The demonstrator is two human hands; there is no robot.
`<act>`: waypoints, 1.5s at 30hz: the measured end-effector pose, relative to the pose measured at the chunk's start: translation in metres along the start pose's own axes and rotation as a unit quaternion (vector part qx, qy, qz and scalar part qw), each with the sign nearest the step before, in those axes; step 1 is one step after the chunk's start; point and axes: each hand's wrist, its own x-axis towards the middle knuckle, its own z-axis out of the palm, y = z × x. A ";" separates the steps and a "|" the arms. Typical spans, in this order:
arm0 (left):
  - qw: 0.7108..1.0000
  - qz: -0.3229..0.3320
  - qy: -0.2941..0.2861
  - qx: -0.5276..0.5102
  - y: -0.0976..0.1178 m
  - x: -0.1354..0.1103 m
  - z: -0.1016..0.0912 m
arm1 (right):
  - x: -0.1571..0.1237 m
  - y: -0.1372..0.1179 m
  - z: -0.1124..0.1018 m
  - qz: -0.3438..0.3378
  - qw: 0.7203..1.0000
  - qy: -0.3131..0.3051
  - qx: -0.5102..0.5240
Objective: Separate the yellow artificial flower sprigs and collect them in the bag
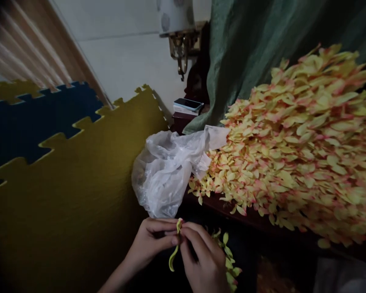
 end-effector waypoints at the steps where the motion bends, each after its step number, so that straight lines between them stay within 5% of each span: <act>1: 1.000 0.008 0.007 0.003 0.005 0.001 -0.005 | 0.006 -0.003 0.002 -0.013 1.000 -0.013 0.004; 4: 0.997 0.033 0.048 0.044 0.017 0.002 -0.016 | 0.023 -0.009 0.015 0.001 0.999 -0.034 0.037; 7: 0.990 0.039 0.126 0.056 0.020 0.007 -0.022 | 0.036 -0.008 0.033 0.097 0.989 -0.022 0.108; 11: 0.957 0.046 0.277 -0.073 0.021 0.021 -0.035 | 0.058 0.000 0.053 0.218 0.953 0.118 0.176; 14: 0.928 0.070 0.325 -0.168 0.028 0.033 -0.048 | 0.082 0.011 0.063 0.222 0.936 0.167 0.214; 24: 0.950 0.006 0.223 -0.220 0.036 0.037 -0.051 | 0.178 0.033 0.096 0.086 0.988 0.035 0.123; 29: 0.942 -0.034 0.216 -0.253 0.024 0.026 -0.053 | 0.146 0.018 0.088 0.033 0.994 -0.083 0.064; 31: 0.943 -0.033 0.216 -0.252 0.021 0.024 -0.056 | 0.123 0.011 0.085 0.071 0.964 -0.202 0.156; 33: 0.947 -0.029 0.208 -0.244 0.019 0.023 -0.059 | 0.106 0.006 0.083 0.121 0.933 -0.256 0.222; 39: 0.964 -0.017 0.165 -0.208 0.015 0.018 -0.064 | 0.095 0.009 0.084 0.208 0.900 -0.248 0.291; 45: 0.977 0.006 0.194 -0.089 0.018 0.013 -0.062 | 0.092 0.009 0.080 0.235 0.892 -0.217 0.320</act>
